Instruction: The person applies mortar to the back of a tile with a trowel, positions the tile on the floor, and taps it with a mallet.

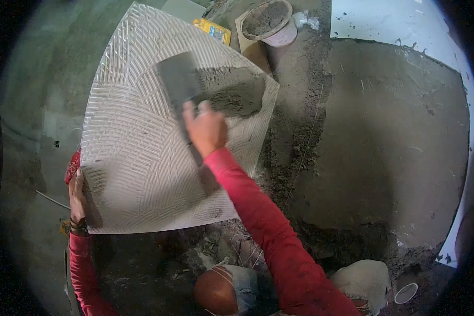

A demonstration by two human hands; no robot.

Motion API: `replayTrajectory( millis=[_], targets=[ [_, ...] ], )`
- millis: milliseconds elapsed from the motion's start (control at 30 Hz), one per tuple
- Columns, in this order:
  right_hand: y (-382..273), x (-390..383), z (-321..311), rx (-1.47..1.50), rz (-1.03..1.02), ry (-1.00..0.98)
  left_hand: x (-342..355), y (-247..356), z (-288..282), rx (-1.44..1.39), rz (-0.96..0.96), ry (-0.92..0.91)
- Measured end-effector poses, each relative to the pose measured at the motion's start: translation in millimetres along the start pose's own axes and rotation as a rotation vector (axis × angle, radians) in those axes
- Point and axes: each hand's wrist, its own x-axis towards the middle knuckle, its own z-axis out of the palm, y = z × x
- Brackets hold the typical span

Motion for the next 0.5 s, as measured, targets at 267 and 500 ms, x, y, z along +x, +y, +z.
replayTrajectory(
  millis=[267,500],
  targets=[
    [145.0,68.8,-78.3,0.067,0.294,0.249,-1.3,-7.8,1.9,-0.094,0.002,0.142],
    [223.7,107.4,-55.4,0.259,0.577,-0.031,-2.1,-9.1,2.6,0.013,-0.006,0.167]
  ],
)
